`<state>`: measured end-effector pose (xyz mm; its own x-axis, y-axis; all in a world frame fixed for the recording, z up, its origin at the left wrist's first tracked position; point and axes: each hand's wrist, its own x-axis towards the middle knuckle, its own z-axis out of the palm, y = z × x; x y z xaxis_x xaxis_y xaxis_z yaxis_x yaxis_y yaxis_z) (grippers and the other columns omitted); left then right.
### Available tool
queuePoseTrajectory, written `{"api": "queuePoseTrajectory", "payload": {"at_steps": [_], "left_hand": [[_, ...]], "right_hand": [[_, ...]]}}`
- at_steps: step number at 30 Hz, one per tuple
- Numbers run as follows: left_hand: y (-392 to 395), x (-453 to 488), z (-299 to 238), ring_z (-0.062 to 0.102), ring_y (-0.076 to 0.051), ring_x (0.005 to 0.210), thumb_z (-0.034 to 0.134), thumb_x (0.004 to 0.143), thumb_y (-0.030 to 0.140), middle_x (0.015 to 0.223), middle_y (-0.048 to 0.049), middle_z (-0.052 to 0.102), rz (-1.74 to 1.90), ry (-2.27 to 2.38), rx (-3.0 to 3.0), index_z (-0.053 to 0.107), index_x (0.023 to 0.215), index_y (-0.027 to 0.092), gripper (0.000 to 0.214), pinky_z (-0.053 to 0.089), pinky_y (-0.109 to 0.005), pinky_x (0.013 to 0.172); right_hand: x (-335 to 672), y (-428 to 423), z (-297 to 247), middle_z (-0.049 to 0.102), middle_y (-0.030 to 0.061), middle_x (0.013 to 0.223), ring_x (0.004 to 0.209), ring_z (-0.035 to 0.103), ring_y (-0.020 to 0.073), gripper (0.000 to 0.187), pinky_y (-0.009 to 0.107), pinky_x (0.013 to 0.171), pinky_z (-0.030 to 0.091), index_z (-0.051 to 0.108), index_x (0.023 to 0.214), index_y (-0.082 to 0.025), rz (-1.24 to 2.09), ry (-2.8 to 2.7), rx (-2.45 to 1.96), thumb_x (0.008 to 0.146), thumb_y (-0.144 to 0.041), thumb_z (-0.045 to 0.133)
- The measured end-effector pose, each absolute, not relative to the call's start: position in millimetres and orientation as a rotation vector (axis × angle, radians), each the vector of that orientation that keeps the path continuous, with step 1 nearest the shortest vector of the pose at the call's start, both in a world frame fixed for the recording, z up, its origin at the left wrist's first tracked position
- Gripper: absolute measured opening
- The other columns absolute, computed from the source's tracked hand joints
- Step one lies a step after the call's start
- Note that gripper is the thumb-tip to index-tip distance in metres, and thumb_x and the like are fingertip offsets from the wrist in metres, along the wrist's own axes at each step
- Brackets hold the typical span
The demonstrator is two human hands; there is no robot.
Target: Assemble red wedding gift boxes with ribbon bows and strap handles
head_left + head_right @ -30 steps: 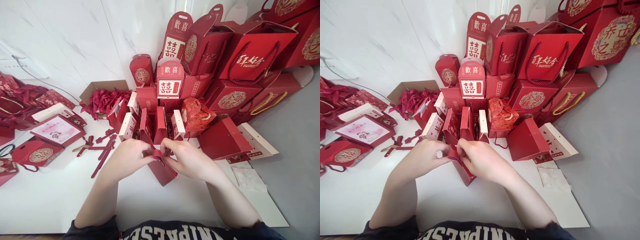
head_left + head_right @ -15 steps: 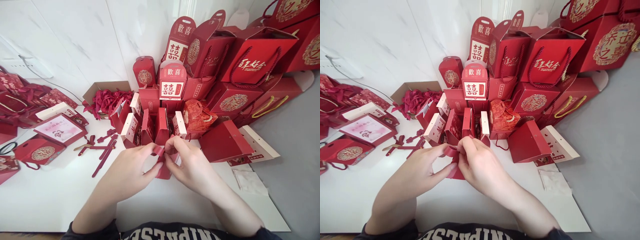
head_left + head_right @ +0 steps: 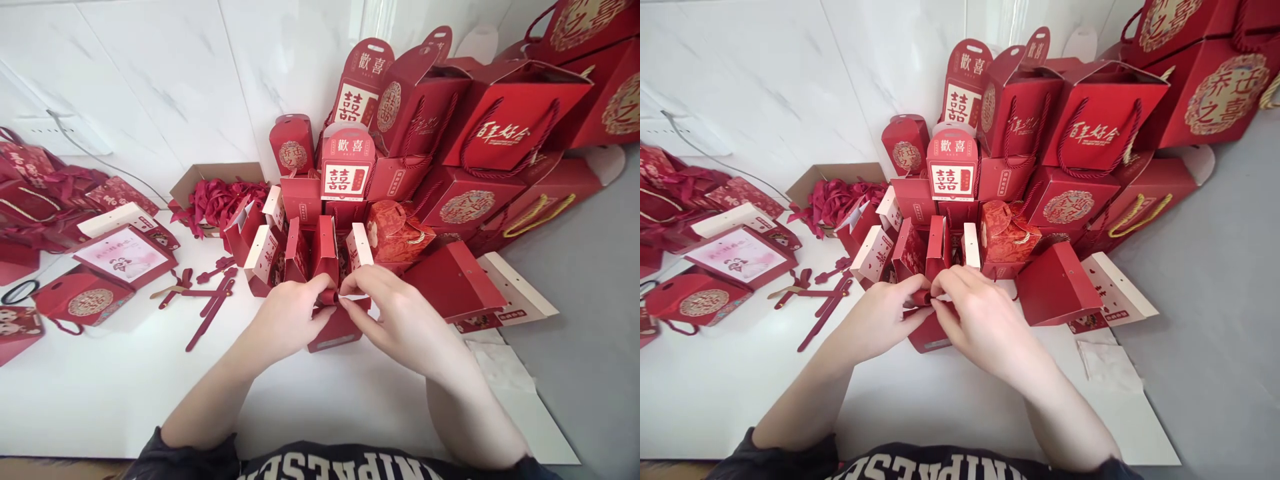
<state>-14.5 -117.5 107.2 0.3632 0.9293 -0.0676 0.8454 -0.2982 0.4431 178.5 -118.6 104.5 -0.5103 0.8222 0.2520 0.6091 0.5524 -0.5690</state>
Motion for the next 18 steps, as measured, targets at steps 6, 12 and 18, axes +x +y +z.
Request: {"api": "queuePoseTrajectory", "payload": {"at_steps": [6, 12, 18], "left_hand": [[-117, -13, 106, 0.067, -0.021, 0.071, 0.054, 0.086, 0.024, 0.081, 0.0009, 0.069, 0.245, 1.52, 2.295, 0.053, 0.1, 0.023, 0.014, 0.043, -0.029, 0.064], [-117, -15, 106, 0.066, -0.022, 0.073, 0.055, 0.087, 0.026, 0.08, 0.0003, 0.068, 0.253, 1.516, 2.233, 0.053, 0.103, 0.024, 0.016, 0.044, -0.029, 0.064], [-114, -17, 104, 0.064, -0.021, 0.073, 0.056, 0.087, 0.034, 0.078, -0.0034, 0.069, 0.265, 1.532, 2.123, 0.061, 0.078, 0.021, 0.017, 0.042, -0.028, 0.062]], "right_hand": [[188, -105, 98, 0.065, 0.0047, 0.09, 0.083, 0.061, 0.0205, 0.006, 0.035, 0.078, 0.047, 0.062, 0.093, -0.02, 0.613, -2.529, -1.147, 0.094, -0.018, 0.056], [182, -98, 95, 0.064, 0.0033, 0.084, 0.077, 0.059, 0.018, 0.01, 0.029, 0.067, 0.042, 0.059, 0.085, -0.019, 0.637, -2.55, -1.168, 0.094, -0.019, 0.054], [182, -95, 97, 0.061, 0.0006, 0.079, 0.071, 0.053, 0.0149, 0.01, 0.026, 0.063, 0.037, 0.051, 0.078, -0.019, 0.661, -2.562, -1.183, 0.087, -0.015, 0.054]]}}
